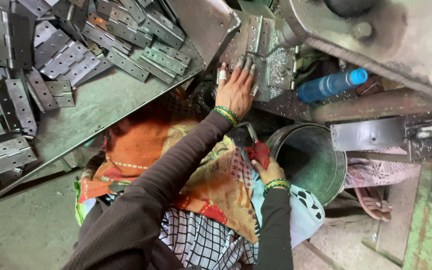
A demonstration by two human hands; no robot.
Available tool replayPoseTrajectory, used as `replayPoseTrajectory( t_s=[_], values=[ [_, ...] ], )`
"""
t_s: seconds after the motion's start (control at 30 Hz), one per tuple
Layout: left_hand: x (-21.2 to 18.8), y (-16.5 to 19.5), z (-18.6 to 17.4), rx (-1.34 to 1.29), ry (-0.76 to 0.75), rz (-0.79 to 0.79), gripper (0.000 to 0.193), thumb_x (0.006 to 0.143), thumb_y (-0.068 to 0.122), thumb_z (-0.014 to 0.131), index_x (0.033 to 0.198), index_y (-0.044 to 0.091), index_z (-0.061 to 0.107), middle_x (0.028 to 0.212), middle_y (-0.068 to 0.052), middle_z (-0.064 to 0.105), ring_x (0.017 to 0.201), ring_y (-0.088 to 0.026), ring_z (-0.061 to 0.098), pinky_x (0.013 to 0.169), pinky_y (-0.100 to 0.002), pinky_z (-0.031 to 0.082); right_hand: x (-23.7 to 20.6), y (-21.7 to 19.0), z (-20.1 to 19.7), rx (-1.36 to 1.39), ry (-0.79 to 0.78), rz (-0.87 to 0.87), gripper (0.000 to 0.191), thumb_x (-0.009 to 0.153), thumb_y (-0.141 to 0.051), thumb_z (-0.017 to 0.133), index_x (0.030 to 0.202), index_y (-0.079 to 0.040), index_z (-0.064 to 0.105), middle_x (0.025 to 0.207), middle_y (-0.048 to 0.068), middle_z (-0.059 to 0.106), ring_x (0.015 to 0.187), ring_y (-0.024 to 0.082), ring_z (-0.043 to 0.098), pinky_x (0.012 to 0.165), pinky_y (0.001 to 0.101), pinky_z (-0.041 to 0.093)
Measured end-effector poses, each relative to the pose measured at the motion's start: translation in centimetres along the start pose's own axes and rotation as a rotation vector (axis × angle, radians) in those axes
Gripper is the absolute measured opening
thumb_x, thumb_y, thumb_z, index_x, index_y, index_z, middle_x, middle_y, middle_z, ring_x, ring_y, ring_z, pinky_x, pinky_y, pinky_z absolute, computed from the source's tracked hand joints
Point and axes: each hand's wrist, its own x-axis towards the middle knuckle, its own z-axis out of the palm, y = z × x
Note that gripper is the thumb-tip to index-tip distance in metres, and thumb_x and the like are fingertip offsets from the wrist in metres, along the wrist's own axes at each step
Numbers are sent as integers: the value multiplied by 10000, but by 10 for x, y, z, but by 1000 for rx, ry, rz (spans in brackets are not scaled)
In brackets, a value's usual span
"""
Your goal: The person places metal hinge blanks under a press and pulls a lever to punch holes, repeating the cycle for multiple pieces. Finished blanks are set aside on a metal tray while the person continues processing the pile.
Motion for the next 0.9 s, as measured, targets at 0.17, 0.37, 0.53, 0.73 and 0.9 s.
replayPoseTrajectory(
  t_s=[0.17, 0.37, 0.53, 0.73, 0.9],
  values=[
    [1, 0, 6, 57, -63, -9, 650, 881, 294, 625, 1455, 18, 493, 1443, -144, 526, 1404, -329, 426, 1210, -660, 122, -15, -6, -31, -77, -1, 37, 647, 833, -616, 709, 1225, -107, 633, 1048, 258, 732, 1012, 467, 690, 871, 538, 536],
    [3, -1, 10, 71, -49, 11, 622, 884, 308, 635, 1428, 30, 514, 1470, -153, 514, 1416, -339, 424, 1215, -646, 125, -8, -5, 10, 39, 63, 64, 661, 834, -595, 704, 1297, -137, 591, 1088, 270, 717, 1022, 493, 671, 862, 555, 531],
    [-1, -3, 7, 37, -27, 13, 620, 893, 313, 659, 1427, 29, 524, 1455, -146, 529, 1421, -338, 425, 1225, -646, 135, 14, 19, 48, 27, 33, 59, 720, 841, -635, 716, 1313, -116, 553, 1078, 300, 708, 1034, 513, 660, 863, 568, 532],
    [0, 0, 9, 28, -15, 9, 622, 881, 311, 672, 1424, 40, 533, 1448, -124, 542, 1414, -325, 441, 1231, -638, 142, 14, 24, 49, 22, 80, 81, 750, 809, -623, 734, 1346, -133, 551, 1068, 311, 701, 1023, 518, 660, 859, 574, 531],
    [0, 2, 5, 50, 18, 20, 618, 880, 304, 677, 1419, 44, 524, 1433, -133, 554, 1397, -330, 456, 1224, -645, 152, 4, 5, 33, 18, 85, 101, 690, 786, -579, 786, 1287, -141, 602, 1052, 284, 715, 1008, 500, 668, 851, 566, 535]
  ],
)
